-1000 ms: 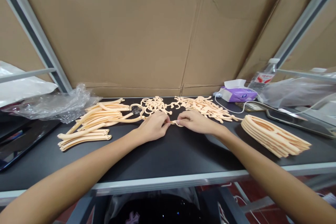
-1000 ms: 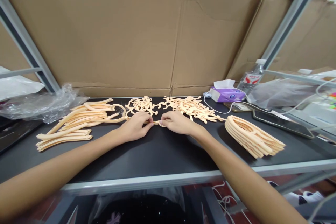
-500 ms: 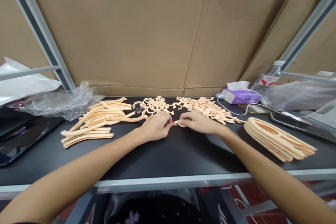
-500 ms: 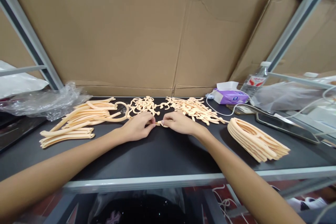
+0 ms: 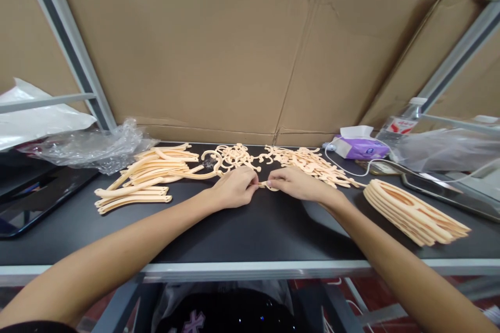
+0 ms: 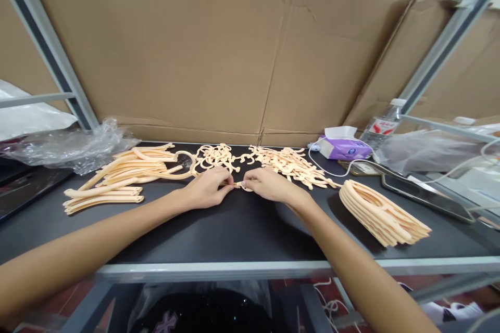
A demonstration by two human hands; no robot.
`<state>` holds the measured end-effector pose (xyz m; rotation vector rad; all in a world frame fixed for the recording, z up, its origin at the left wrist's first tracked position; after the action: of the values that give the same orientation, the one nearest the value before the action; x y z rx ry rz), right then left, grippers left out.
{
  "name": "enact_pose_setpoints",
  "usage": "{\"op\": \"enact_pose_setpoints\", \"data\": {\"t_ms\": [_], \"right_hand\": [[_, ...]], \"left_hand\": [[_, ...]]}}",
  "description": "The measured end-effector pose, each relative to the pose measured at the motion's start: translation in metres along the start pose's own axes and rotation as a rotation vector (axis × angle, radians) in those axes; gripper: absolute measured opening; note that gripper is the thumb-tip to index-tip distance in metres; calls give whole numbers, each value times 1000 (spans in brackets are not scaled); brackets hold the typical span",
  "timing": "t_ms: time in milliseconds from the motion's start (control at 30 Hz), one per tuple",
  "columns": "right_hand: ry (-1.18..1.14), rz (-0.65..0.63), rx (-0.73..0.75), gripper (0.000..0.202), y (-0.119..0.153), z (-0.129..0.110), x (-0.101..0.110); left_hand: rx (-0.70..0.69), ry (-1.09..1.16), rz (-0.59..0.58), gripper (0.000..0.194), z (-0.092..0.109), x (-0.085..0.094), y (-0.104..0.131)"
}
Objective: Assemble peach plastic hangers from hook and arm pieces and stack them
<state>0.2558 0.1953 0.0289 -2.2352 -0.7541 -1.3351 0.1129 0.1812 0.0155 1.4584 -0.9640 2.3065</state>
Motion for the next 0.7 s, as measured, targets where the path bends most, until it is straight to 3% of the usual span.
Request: {"op": "enact_pose_setpoints", "data": {"t_ms": [267,700], "right_hand": [[119,-49,-5,27,-2,0,-1],[440,-12,15,30,-1,-8,-2]], "left_hand": [[6,-4,-1,12,1,1,-1],[-5,-7,14,14,-2,-1,-3]]}}
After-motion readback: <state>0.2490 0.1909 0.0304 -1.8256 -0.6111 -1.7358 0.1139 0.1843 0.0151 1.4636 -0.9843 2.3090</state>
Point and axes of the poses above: each hand's wrist, its own y-axis away from the middle knuckle, its own x-axis out of the back of the hand, z = x × y, the point moved 6 cm from there along -y, towards the middle knuckle, and after that the axes turned 4 degrees about x, right-handed, at the moved point
